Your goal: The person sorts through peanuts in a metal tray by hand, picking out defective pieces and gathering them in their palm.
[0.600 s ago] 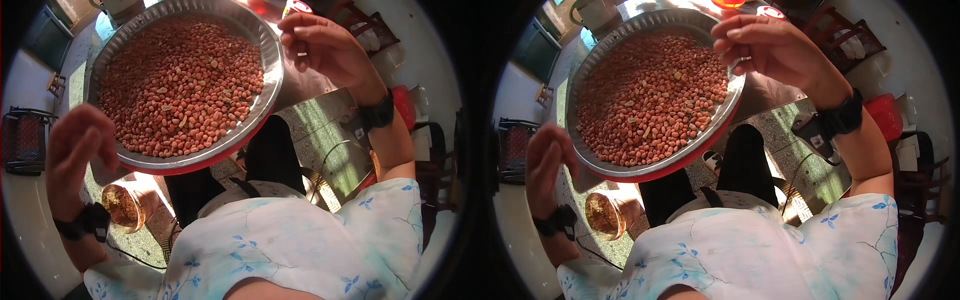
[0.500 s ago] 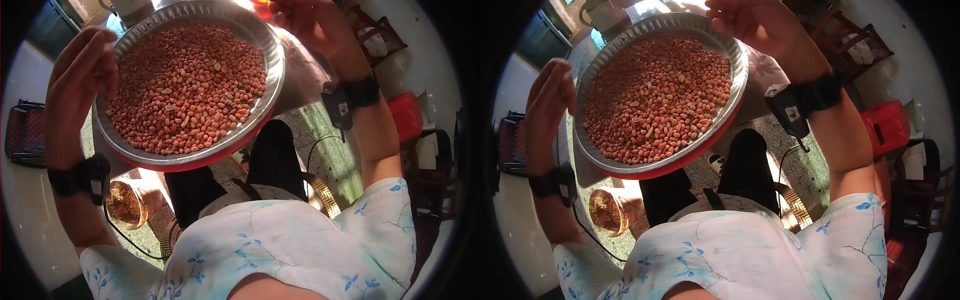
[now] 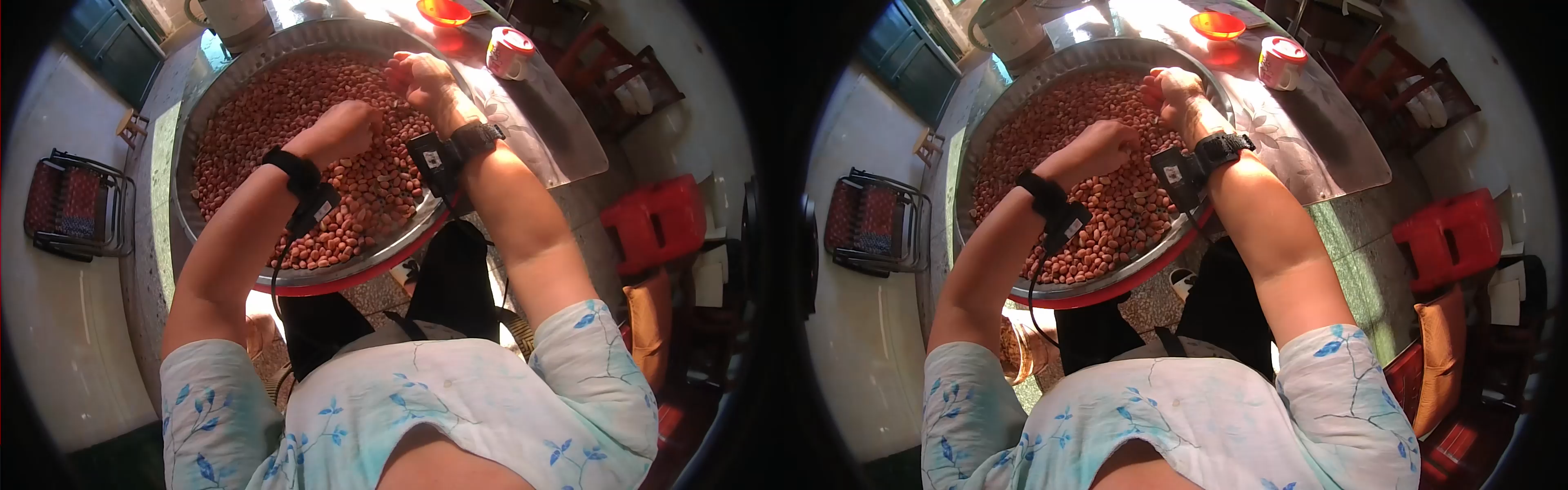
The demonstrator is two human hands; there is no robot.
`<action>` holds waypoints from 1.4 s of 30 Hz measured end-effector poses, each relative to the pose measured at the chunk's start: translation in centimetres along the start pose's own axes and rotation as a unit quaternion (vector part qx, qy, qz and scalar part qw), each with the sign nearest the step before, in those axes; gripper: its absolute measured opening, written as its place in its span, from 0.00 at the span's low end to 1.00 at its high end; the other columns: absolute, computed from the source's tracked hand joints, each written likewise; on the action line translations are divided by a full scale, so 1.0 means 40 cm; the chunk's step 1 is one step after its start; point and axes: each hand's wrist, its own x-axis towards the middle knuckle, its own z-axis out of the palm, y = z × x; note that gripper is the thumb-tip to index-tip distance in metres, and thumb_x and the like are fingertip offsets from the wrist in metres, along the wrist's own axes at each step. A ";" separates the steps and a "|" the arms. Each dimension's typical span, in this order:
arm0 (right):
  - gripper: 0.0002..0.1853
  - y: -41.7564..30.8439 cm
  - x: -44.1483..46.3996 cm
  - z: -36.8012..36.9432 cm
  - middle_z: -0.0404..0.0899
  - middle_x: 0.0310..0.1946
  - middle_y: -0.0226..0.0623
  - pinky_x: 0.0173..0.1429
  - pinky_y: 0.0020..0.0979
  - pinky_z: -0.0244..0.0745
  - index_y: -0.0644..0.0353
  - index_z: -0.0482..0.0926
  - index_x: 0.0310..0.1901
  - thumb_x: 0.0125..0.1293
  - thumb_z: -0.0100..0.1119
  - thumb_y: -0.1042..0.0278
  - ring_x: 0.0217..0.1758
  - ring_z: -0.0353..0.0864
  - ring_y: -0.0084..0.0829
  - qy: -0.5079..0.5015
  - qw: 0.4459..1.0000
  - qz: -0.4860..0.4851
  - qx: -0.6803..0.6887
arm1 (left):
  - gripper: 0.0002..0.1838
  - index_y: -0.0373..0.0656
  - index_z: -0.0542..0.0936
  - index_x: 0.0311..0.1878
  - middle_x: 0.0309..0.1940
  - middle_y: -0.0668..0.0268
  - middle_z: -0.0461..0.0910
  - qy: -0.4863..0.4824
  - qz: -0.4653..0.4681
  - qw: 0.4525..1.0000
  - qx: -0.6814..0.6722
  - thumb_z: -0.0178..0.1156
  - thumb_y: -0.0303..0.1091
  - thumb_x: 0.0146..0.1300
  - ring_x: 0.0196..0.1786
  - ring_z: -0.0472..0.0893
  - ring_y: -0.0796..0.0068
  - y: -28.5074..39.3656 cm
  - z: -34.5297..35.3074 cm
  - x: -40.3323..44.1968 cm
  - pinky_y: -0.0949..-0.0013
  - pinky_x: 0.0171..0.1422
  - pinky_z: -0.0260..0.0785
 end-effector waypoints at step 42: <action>0.08 0.150 -0.026 0.152 0.74 0.20 0.33 0.21 0.18 0.70 0.65 0.72 0.27 0.54 0.54 0.67 0.20 0.73 0.19 -0.270 0.914 -0.125 -0.276 | 0.08 0.41 0.70 0.35 0.26 0.69 0.74 0.259 -0.126 0.823 -0.489 0.45 0.19 0.53 0.22 0.66 0.87 -0.129 -0.053 -0.120 0.83 0.25 0.58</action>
